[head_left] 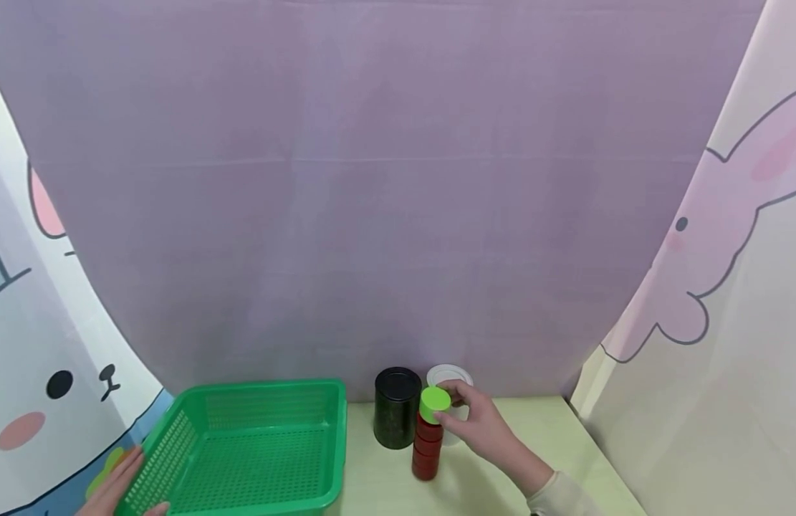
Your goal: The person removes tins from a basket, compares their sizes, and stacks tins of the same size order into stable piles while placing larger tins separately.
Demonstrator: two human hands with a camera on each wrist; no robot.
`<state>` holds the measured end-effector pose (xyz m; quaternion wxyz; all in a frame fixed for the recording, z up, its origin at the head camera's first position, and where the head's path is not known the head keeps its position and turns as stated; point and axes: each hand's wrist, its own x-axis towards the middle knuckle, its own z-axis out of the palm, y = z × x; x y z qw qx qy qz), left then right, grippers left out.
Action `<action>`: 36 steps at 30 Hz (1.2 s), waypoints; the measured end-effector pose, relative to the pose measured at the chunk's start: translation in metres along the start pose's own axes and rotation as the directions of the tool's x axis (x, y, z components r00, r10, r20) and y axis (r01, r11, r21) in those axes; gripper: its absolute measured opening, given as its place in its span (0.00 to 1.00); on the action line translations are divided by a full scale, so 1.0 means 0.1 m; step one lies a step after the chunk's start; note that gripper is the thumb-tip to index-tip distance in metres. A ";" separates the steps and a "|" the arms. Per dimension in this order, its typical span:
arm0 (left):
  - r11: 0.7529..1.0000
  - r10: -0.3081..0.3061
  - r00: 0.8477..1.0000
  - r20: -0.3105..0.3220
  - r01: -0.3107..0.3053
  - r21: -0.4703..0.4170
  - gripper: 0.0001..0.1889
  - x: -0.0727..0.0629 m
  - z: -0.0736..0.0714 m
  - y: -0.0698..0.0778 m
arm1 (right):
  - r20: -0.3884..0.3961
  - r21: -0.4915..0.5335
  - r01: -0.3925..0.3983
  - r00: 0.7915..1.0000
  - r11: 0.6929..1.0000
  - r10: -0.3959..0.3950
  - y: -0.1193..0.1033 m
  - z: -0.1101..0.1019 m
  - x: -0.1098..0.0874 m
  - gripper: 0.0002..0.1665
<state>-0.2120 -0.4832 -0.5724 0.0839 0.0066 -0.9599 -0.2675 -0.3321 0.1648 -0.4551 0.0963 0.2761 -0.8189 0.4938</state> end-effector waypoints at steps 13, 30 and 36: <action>1.000 -0.020 1.000 0.003 0.020 -0.006 0.59 -0.08 -0.05 0.09 | 0.015 0.008 0.005 1.000 1.000 -0.005 0.07 0.06 0.05 0.22; 0.999 -0.049 0.995 0.088 0.049 0.003 0.58 -0.04 -0.23 0.22 | 0.027 -0.006 0.024 0.999 1.000 -0.024 0.07 0.03 0.09 0.30; 0.999 -0.042 0.992 0.120 0.040 0.024 0.58 0.09 -0.34 0.35 | -0.031 -0.030 0.012 0.999 0.999 -0.013 0.07 -0.11 0.07 0.39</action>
